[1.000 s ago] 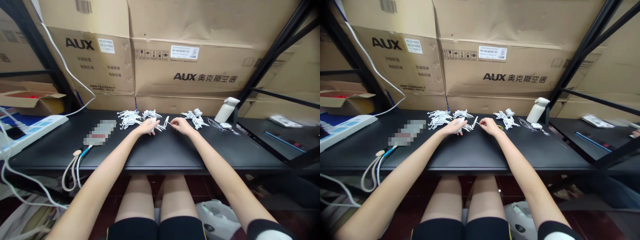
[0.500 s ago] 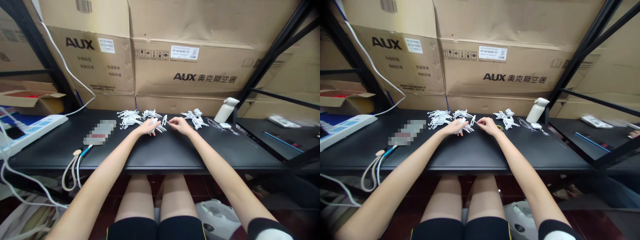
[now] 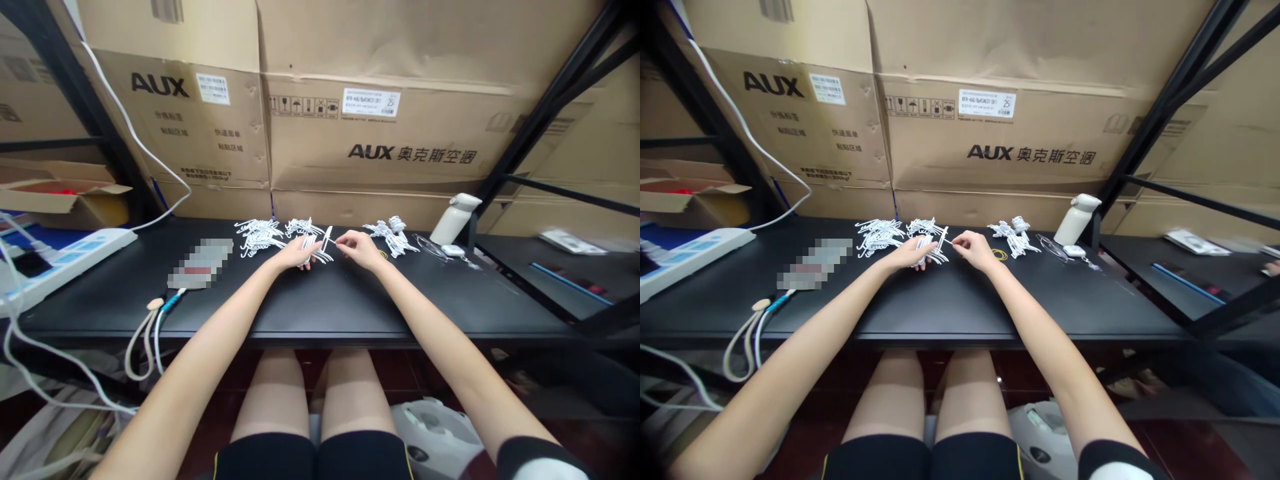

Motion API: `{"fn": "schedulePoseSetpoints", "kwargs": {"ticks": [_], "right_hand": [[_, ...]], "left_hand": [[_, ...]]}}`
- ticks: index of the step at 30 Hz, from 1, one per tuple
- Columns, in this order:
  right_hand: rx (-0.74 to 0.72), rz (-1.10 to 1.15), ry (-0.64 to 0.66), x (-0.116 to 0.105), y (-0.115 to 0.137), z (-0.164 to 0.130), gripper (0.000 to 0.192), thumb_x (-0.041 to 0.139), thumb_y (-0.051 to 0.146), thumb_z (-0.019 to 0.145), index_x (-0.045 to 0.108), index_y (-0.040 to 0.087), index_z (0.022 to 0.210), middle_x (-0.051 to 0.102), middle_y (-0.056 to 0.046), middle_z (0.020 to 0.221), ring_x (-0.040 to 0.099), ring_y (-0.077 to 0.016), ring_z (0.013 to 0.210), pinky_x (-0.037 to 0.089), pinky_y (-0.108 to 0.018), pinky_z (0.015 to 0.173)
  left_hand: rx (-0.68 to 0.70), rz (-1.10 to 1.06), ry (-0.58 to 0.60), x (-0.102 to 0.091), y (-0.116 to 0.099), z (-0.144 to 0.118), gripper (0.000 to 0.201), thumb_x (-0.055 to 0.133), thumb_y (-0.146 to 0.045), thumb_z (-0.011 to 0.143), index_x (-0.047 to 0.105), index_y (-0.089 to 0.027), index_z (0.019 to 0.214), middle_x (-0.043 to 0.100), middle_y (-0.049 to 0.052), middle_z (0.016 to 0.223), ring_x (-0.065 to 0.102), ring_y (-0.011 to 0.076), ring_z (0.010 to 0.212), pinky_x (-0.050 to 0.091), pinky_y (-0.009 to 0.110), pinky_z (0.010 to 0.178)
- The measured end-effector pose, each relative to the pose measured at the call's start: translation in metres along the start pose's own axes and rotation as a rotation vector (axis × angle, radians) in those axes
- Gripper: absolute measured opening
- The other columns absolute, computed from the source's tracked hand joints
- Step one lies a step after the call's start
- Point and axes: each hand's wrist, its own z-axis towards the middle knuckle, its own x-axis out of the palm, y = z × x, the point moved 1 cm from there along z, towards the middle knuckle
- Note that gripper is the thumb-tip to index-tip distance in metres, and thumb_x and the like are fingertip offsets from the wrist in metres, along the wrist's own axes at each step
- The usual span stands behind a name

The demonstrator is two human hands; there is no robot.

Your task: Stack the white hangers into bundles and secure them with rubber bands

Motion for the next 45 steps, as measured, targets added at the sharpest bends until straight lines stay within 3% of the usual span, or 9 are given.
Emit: {"fn": "schedulePoseSetpoints", "kwargs": {"ticks": [4, 10, 14, 22, 29, 36, 41, 45], "right_hand": [[0.007, 0.042, 0.066, 0.003, 0.003, -0.001, 0.018, 0.059, 0.030, 0.077, 0.068, 0.015, 0.080, 0.066, -0.005, 0.077, 0.059, -0.0129, 0.054, 0.047, -0.026, 0.057], [0.034, 0.151, 0.170, 0.011, 0.009, -0.003, 0.020, 0.060, 0.027, 0.074, 0.071, 0.013, 0.083, 0.064, -0.004, 0.068, 0.056, -0.0120, 0.051, 0.045, -0.025, 0.051], [0.162, 0.358, 0.230, 0.013, 0.008, -0.003, 0.029, 0.065, 0.034, 0.071, 0.072, 0.012, 0.087, 0.062, -0.002, 0.063, 0.050, -0.0102, 0.051, 0.039, -0.022, 0.045], [0.439, 0.711, 0.214, 0.014, 0.007, -0.003, 0.033, 0.077, 0.036, 0.058, 0.072, 0.011, 0.079, 0.053, 0.002, 0.055, 0.039, -0.0049, 0.048, 0.024, -0.019, 0.041], [0.287, 0.542, 0.144, 0.019, 0.013, -0.003, 0.031, 0.074, 0.040, 0.063, 0.070, 0.011, 0.074, 0.057, 0.000, 0.059, 0.046, -0.0068, 0.051, 0.036, -0.020, 0.044], [0.308, 0.588, 0.202, 0.024, 0.012, -0.006, 0.031, 0.073, 0.042, 0.066, 0.061, 0.014, 0.068, 0.048, 0.005, 0.048, 0.037, -0.0043, 0.039, 0.028, -0.018, 0.037], [0.281, 0.611, 0.227, 0.025, 0.012, -0.007, 0.031, 0.073, 0.042, 0.066, 0.062, 0.014, 0.068, 0.048, 0.005, 0.047, 0.037, -0.0045, 0.039, 0.029, -0.019, 0.038], [0.254, 0.583, 0.232, 0.026, 0.014, -0.007, 0.031, 0.073, 0.042, 0.067, 0.062, 0.013, 0.068, 0.047, 0.006, 0.045, 0.037, -0.0050, 0.039, 0.031, -0.019, 0.039]], "left_hand": [[-0.011, -0.016, -0.029, 0.000, -0.002, -0.001, 0.036, 0.050, -0.054, 0.085, 0.044, -0.019, 0.078, 0.057, 0.001, 0.062, 0.057, 0.0123, 0.043, 0.043, 0.021, 0.037], [0.008, -0.012, -0.003, 0.001, -0.007, -0.003, 0.041, 0.048, -0.057, 0.084, 0.051, -0.017, 0.078, 0.064, 0.005, 0.071, 0.060, 0.0133, 0.046, 0.044, 0.022, 0.039], [0.007, -0.059, 0.019, 0.000, -0.009, -0.003, 0.044, 0.046, -0.057, 0.085, 0.057, -0.015, 0.078, 0.066, 0.008, 0.074, 0.060, 0.0139, 0.047, 0.045, 0.024, 0.040], [-0.030, -0.130, 0.093, 0.005, -0.011, -0.005, 0.045, 0.048, -0.058, 0.084, 0.058, -0.015, 0.076, 0.062, 0.004, 0.063, 0.057, 0.0135, 0.044, 0.043, 0.023, 0.039], [-0.069, -0.188, 0.074, 0.007, -0.008, -0.005, 0.044, 0.050, -0.058, 0.083, 0.056, -0.016, 0.075, 0.060, 0.003, 0.058, 0.057, 0.0130, 0.043, 0.041, 0.022, 0.039], [-0.063, -0.168, 0.054, 0.008, -0.007, -0.004, 0.044, 0.048, -0.057, 0.085, 0.058, -0.015, 0.076, 0.062, 0.004, 0.059, 0.058, 0.0145, 0.042, 0.042, 0.023, 0.038], [-0.119, -0.201, 0.027, 0.009, -0.009, -0.007, 0.050, 0.046, -0.060, 0.084, 0.060, -0.013, 0.096, 0.064, 0.004, 0.060, 0.059, 0.0150, 0.042, 0.041, 0.022, 0.037], [-0.134, -0.201, 0.029, 0.009, -0.009, -0.008, 0.042, 0.054, -0.055, 0.081, 0.060, -0.013, 0.079, 0.061, 0.003, 0.056, 0.058, 0.0148, 0.041, 0.043, 0.023, 0.039]]}}
